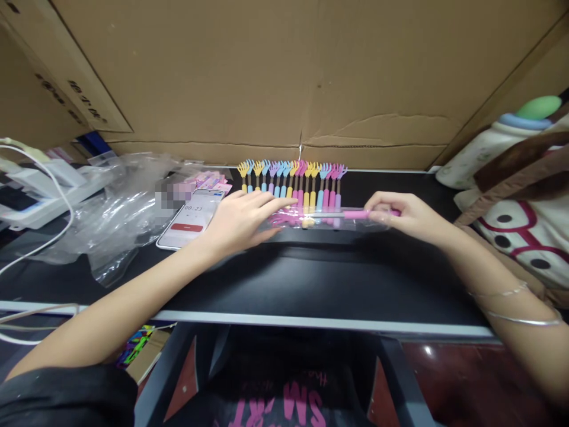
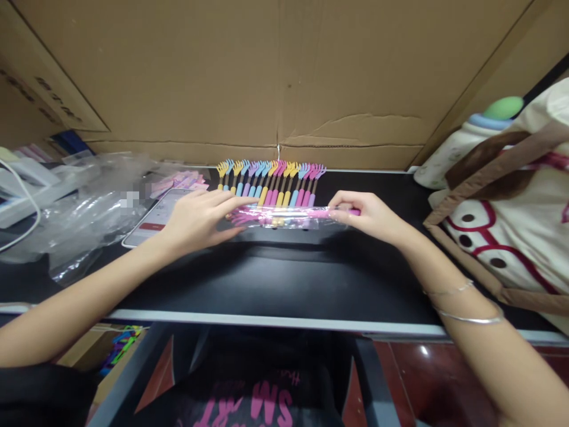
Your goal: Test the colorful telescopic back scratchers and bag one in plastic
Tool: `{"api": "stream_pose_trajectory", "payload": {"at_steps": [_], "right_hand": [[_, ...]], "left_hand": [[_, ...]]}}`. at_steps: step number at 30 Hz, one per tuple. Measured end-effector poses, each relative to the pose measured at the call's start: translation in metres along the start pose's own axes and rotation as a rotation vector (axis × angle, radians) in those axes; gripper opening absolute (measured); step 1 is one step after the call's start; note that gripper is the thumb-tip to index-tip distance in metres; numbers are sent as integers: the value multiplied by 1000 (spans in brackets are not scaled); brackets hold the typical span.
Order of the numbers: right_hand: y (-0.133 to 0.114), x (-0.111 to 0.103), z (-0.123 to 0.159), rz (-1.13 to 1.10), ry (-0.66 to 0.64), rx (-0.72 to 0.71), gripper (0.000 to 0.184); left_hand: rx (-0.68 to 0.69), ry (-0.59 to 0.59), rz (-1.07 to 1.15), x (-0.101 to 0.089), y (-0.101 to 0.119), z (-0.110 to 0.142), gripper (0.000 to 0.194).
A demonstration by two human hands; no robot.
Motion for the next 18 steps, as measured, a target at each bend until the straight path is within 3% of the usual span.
{"api": "stream_pose_trajectory", "payload": {"at_steps": [9,18], "right_hand": [[-3,21,-1,-155,-142,53,33],[-7,35,5,-352,-288,141,37]], "left_hand": [[-37,-10,157,10,8,4,31],[-35,-48,102,11,9,3,39]]}}
Point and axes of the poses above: each hand's wrist, its own z-axis away from the middle knuckle, its own x-axis out of the palm, y = z × x, the point moved 3 cm from there along -z, towards the middle knuckle, and after that the axes turned 1 degree about x, right-handed, at the moved point
